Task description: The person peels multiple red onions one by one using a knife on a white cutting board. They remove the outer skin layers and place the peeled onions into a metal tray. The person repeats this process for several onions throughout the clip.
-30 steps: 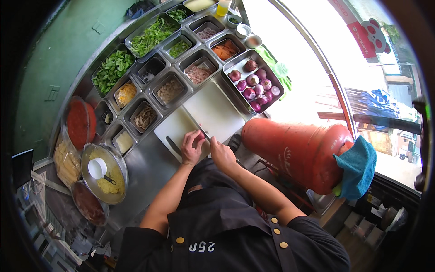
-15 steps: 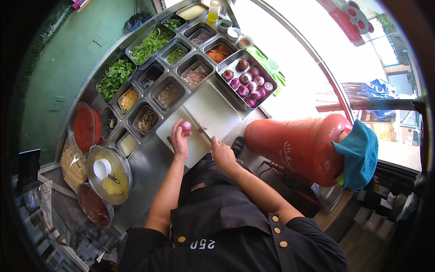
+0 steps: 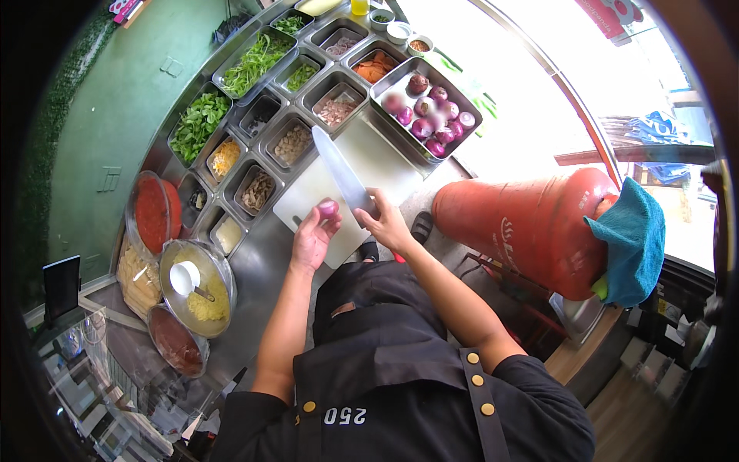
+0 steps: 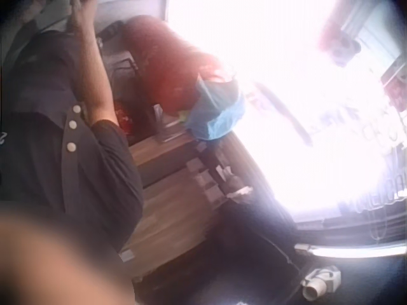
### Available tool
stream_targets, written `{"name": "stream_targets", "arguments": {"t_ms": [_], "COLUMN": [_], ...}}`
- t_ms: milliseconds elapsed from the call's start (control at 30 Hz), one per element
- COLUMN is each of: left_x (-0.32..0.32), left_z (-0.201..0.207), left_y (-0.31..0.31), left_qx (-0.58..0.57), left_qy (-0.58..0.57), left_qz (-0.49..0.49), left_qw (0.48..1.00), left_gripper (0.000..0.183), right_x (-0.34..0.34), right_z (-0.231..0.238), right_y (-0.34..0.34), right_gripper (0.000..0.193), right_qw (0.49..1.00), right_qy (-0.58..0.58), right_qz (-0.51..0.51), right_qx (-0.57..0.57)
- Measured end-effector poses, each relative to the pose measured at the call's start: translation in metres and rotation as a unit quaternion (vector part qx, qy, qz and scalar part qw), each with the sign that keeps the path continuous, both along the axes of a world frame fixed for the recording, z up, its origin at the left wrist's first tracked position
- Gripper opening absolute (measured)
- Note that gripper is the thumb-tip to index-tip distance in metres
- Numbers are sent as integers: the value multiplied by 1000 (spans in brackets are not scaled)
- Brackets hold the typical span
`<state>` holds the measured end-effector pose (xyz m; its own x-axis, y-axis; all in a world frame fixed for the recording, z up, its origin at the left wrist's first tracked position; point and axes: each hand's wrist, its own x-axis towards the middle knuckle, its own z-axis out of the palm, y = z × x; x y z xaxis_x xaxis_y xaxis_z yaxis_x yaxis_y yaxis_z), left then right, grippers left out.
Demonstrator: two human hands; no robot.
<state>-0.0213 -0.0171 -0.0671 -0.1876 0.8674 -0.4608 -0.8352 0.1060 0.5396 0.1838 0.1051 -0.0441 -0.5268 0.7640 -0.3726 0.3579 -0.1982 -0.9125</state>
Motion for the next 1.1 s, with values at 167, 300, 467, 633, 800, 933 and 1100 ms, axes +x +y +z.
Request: {"name": "stream_targets", "arguments": {"t_ms": [167,300,467,633,800,933,1100], "left_x": [2,3,7,10,14,15,16], "left_z": [6,11,16,16,15,17,21], "left_y": [1,4,7,10,12,13,15], "left_qx": [-1,11,12,20,16,15,13], "left_qy": [53,57,40,18,7,11,52], "left_qz": [-16,-21,-31,-28,-19,-18,-21], "left_qw": [998,998,999,999,1000,1000,998], "left_gripper": [50,46,49,49,46,44,41], "right_x": [-13,-14,-17,-18,-18,-18,-22], "right_z": [16,19,13,10,13,16,19], "right_y": [1,2,4,7,8,7,6], "right_gripper": [80,80,79,74,71,68,64], "right_qw": [989,988,984,986,984,986,982], "right_qy": [17,19,16,-12,12,8,-22], "right_qz": [1,-3,-28,-43,-52,-57,-80], "right_qx": [147,155,173,159,172,156,173]}}
